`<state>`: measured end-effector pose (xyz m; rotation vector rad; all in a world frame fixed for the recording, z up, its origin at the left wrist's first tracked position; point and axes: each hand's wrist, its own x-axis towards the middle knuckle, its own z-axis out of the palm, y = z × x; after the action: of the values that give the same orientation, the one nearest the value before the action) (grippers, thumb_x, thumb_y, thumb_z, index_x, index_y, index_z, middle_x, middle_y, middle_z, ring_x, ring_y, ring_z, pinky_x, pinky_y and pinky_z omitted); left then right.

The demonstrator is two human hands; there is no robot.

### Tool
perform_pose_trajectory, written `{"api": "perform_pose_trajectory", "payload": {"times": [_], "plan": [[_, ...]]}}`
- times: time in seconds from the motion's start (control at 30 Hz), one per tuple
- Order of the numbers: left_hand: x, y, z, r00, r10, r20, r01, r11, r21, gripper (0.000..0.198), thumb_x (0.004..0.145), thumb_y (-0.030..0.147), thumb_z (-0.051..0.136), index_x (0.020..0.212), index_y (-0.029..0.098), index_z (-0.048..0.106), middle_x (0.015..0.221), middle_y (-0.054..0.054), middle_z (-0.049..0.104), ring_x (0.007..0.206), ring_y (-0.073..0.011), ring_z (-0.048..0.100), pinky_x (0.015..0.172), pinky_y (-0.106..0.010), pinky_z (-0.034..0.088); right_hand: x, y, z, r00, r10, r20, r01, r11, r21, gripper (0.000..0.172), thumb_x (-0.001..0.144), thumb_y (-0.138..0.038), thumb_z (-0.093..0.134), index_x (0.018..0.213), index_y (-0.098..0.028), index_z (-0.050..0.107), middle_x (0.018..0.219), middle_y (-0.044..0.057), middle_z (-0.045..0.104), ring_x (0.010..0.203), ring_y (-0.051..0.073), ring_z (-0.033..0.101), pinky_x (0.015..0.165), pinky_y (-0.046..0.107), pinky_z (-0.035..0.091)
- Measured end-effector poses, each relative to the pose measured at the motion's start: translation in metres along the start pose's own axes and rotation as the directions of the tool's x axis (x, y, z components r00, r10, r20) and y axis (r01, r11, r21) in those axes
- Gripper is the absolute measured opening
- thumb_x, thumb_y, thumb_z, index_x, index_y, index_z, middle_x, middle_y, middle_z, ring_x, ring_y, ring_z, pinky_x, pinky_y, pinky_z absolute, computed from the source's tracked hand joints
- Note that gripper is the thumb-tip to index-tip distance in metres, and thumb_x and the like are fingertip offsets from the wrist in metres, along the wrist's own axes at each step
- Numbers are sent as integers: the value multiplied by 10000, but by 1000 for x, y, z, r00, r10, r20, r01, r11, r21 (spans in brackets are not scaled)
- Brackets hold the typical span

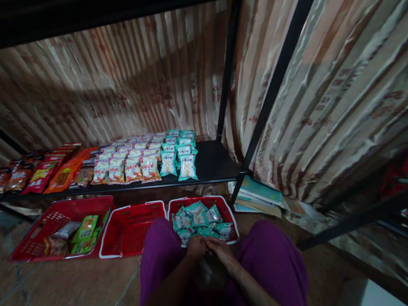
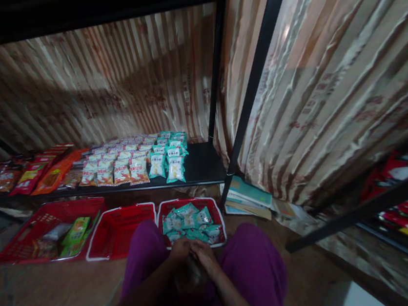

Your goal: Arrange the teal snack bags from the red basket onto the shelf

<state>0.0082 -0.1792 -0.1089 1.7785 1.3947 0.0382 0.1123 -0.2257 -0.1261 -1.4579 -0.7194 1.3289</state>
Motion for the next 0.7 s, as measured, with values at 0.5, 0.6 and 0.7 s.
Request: {"api": "perform_pose_trajectory", "payload": {"times": [0.5, 0.6, 0.7], "plan": [[42, 12, 30, 994, -107, 10, 103, 919, -381, 353, 770, 53, 442, 1072, 138, 603, 1122, -92, 665, 1037, -165, 612, 922, -263, 456, 39, 29, -23, 979, 17, -205, -29, 998, -54, 349, 632, -450, 601, 860, -208, 708, 967, 96, 716, 966, 273, 639, 931, 430, 460], [52, 24, 33, 993, -119, 20, 116, 900, -420, 324, 773, 74, 447, 1043, 134, 615, 1121, -101, 661, 1046, -177, 606, 944, -275, 442, 50, 17, -38, 974, 48, -221, -66, 995, -74, 323, 573, -465, 654, 768, -215, 718, 888, 96, 726, 914, 296, 648, 919, 453, 460], [56, 40, 37, 991, -132, 1, 117, 874, -471, 311, 803, 114, 424, 1059, 139, 598, 1117, -103, 660, 1045, -182, 607, 934, -286, 451, 57, 4, -51, 980, 55, -194, -73, 993, -88, 339, 584, -492, 650, 761, -214, 726, 886, 89, 732, 903, 287, 656, 904, 433, 472]]}}
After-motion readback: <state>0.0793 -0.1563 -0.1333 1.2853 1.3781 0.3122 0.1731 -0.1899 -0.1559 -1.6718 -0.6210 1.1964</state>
